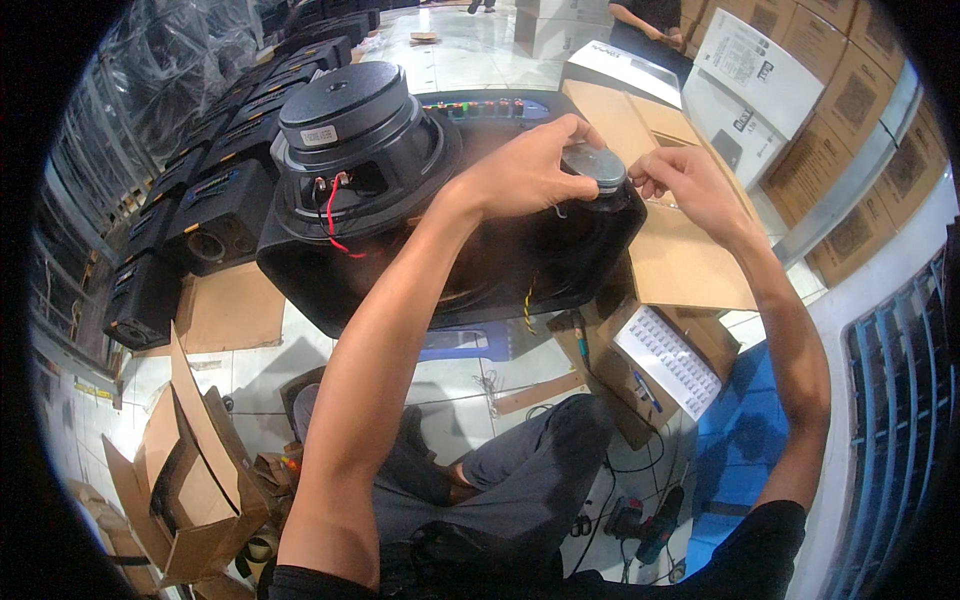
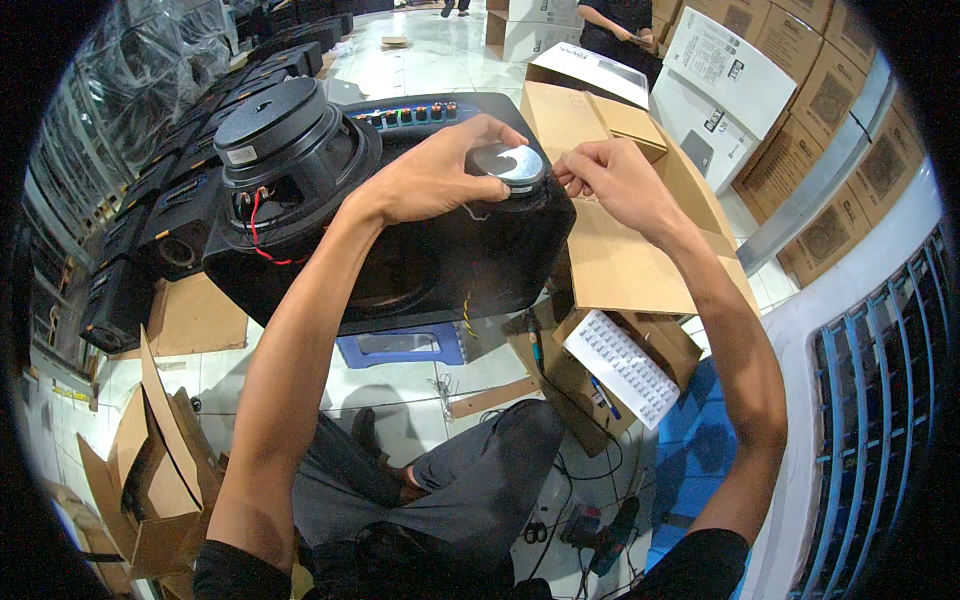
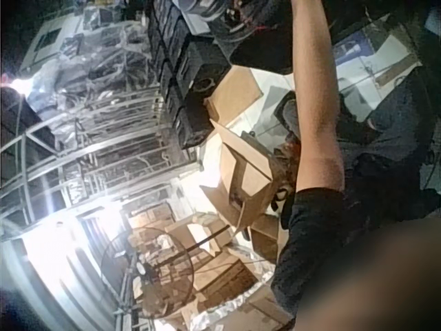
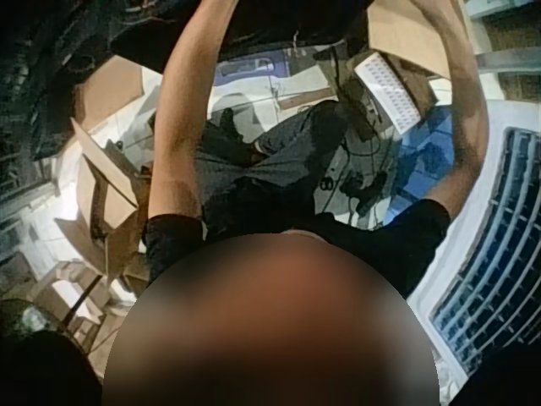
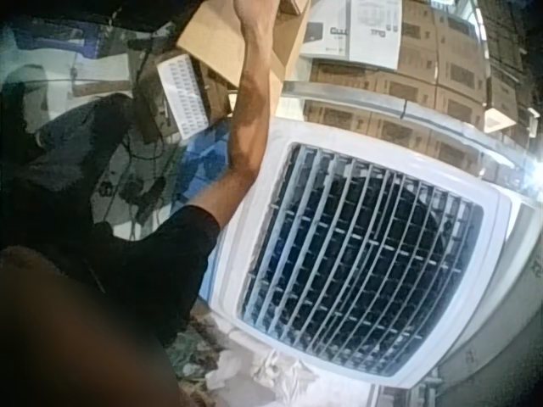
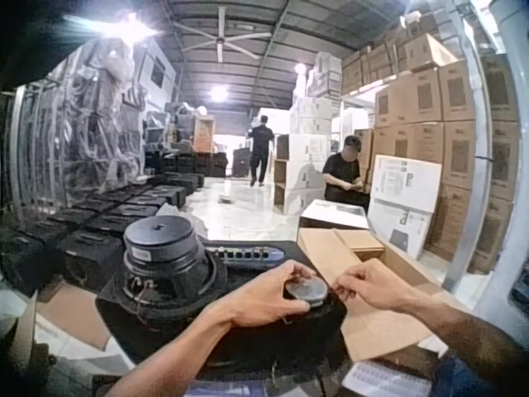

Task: The person sits on the floor and assembles a portable speaker by connecting wires to the driver and terminal block, then attaching a small tweeter. The person handles red and yellow wires, a speaker driver, and a tweeter, securing connections by hand.

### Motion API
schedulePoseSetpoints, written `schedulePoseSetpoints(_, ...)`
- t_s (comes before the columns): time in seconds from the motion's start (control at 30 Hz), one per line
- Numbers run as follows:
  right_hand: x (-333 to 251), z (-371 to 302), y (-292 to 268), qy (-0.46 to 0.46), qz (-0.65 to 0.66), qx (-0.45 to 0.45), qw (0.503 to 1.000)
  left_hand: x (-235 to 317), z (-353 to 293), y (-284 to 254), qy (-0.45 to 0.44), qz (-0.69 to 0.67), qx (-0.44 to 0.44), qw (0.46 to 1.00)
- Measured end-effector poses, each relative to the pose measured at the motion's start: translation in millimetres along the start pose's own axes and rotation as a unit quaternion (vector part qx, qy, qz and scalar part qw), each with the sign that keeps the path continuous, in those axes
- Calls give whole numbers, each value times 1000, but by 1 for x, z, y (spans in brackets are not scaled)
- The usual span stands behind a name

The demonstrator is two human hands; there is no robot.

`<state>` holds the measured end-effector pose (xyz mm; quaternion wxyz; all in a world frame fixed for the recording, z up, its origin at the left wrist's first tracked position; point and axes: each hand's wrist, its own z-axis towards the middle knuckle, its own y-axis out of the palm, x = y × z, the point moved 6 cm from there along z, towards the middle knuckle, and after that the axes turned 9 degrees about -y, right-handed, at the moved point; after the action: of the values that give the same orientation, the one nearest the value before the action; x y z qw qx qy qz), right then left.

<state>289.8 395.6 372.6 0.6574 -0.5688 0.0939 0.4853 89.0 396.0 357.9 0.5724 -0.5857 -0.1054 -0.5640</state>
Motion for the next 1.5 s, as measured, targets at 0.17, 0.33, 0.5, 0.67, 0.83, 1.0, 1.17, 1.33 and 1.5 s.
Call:
schedulePoseSetpoints(0.17,-1,-9,7,-62,-63,39,995,1,0,-1,6,1,14,1000)
schedulePoseSetpoints(0.33,-3,-12,14,-114,-142,94,979,0,0,0,-8,-4,8,1000)
schedulePoseSetpoints(0.5,4,-16,16,-109,-127,112,979,4,1,0,-5,29,8,1000)
schedulePoseSetpoints(0.67,16,-45,9,-37,26,238,970,6,0,-1,9,9,20,1000)
schedulePoseSetpoints(0.83,26,-134,31,14,122,456,882,11,-1,-3,11,47,48,998)
schedulePoseSetpoints(1.0,79,-232,152,143,211,546,798,40,-30,-1,151,261,268,915)
schedulePoseSetpoints(1.17,121,-311,269,308,28,373,875,19,-144,45,191,178,350,900)
schedulePoseSetpoints(1.33,93,-318,315,98,-293,84,947,-64,-283,101,-3,172,169,970)
schedulePoseSetpoints(1.5,100,-309,318,103,-334,25,937,-107,-430,88,-156,206,266,929)
